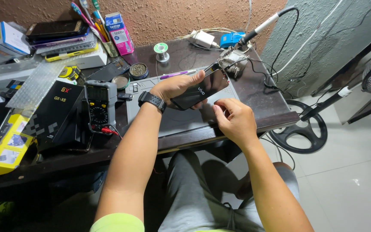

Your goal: Disassembling a smartphone to inspect and access internal components on a repair bench.

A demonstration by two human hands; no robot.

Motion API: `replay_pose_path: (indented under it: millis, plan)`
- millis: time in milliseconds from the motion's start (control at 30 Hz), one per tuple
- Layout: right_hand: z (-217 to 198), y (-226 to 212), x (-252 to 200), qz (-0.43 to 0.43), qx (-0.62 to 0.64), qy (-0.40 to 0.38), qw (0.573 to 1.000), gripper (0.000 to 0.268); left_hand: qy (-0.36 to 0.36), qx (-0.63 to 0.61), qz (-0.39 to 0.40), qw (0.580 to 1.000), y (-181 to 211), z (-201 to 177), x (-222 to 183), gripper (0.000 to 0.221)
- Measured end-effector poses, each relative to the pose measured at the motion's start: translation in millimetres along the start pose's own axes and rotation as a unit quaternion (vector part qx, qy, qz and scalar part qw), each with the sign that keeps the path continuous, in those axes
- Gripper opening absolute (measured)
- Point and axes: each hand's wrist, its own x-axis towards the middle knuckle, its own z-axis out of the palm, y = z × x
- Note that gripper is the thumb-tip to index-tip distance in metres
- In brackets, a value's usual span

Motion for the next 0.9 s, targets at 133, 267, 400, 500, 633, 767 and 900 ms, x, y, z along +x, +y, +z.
replay_pose_path:
  millis: [133,267,400,500,633,767,900]
  plan:
    - [-0.7,0.0,-0.3,0.005,-0.006,-0.004,1.0,0.005,0.0,0.005,0.005,1.0,4.7,2.8,-4.7,0.091]
    - [-0.2,1.2,-1.2,0.019,-0.02,-0.016,0.999,0.007,0.003,-0.004,0.003,1.0,2.3,3.8,-4.4,0.088]
    - [-0.6,-1.0,-0.2,0.016,-0.021,-0.022,0.999,0.007,-0.001,-0.006,0.007,1.0,-1.1,3.9,0.5,0.087]
    - [-1.7,-2.1,0.3,0.022,-0.026,-0.028,0.999,0.008,-0.001,-0.013,0.01,1.0,4.4,6.0,-7.0,0.086]
    - [-1.8,-1.7,0.4,0.019,-0.033,-0.03,0.999,0.009,0.0,-0.025,0.01,1.0,0.0,4.7,-4.1,0.084]
    - [-2.5,-4.1,-0.9,0.026,-0.038,-0.032,0.998,0.01,-0.001,-0.022,0.007,1.0,1.2,4.9,-4.9,0.086]
    - [-1.0,-2.6,-2.0,0.024,-0.047,-0.038,0.998,0.01,-0.008,-0.026,0.01,1.0,-0.6,3.3,-3.3,0.085]
